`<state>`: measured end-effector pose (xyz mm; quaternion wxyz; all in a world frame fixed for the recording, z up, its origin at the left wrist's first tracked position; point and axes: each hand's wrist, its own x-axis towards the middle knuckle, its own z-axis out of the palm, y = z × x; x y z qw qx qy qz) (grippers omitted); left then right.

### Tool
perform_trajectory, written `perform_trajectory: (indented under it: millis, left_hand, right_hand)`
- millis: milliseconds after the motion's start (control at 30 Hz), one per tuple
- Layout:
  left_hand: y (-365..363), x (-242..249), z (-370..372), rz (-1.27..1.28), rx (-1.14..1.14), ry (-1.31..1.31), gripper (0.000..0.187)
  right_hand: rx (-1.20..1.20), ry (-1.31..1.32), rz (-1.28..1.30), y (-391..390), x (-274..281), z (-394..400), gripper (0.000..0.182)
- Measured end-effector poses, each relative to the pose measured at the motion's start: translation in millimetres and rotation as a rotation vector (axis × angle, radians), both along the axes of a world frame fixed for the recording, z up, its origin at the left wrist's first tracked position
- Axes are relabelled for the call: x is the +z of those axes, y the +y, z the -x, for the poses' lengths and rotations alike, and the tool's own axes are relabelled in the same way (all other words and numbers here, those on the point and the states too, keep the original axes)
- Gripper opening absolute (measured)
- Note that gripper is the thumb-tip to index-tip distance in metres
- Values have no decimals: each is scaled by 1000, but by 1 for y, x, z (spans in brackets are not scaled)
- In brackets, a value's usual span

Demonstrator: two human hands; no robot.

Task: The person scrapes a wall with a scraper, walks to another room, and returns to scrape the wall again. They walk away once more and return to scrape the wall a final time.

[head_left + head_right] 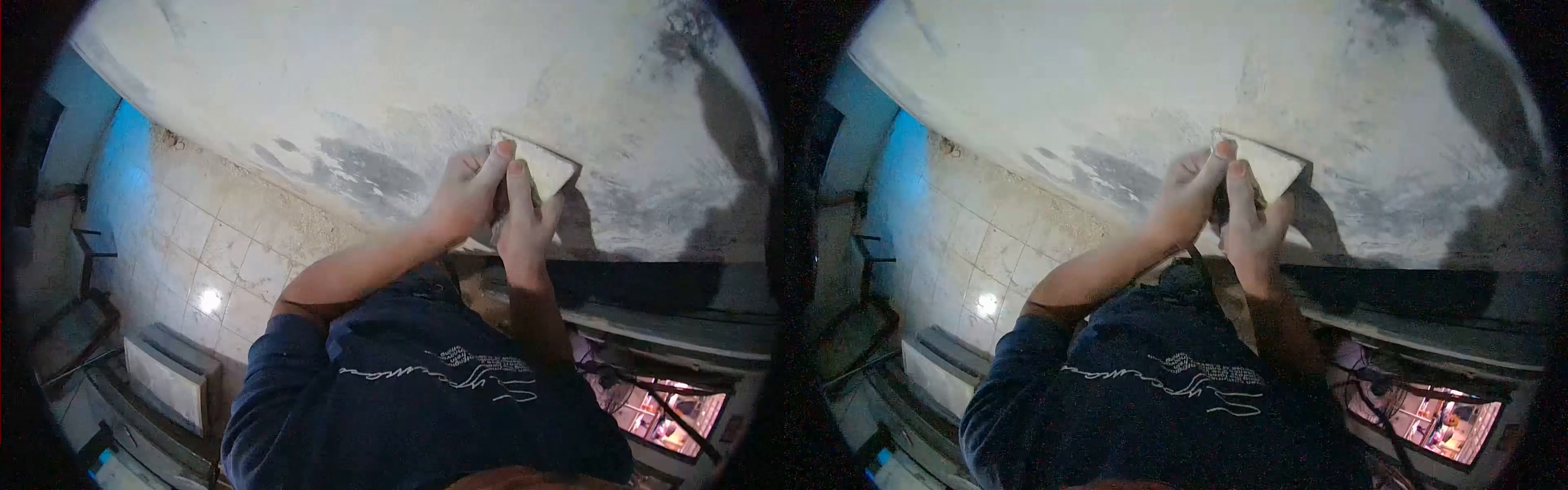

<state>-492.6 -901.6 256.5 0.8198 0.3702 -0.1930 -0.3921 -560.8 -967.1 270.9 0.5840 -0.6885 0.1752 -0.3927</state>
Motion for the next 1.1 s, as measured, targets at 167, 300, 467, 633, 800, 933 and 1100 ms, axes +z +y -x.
perform_trajectory:
  millis: [167,300,467,633,800,933,1100]
  left_hand:
    - [-5,-5,6,30,48,27,45]
    - [-4,1,-3,46,67,46,45]
    - [-1,-3,-3,50,42,-22,46]
    - [6,7,-15,92,79,58,39]
    - [-1,-11,-8,54,129,-33,39]
    - [9,0,-17,67,85,87,40]
    - [0,-15,-7,6,92,-36,42]
  right_hand:
    - [9,160,62,1,11,13,21]
    - [19,126,10,6,16,-3,26]
    - [5,87,72,-1,0,2,21]
    - [39,190,155,4,15,-14,22]
    - [35,49,131,2,-3,-8,23]
    - [-3,219,165,13,8,-21,24]
    - [37,5,100,6,-4,-11,25]
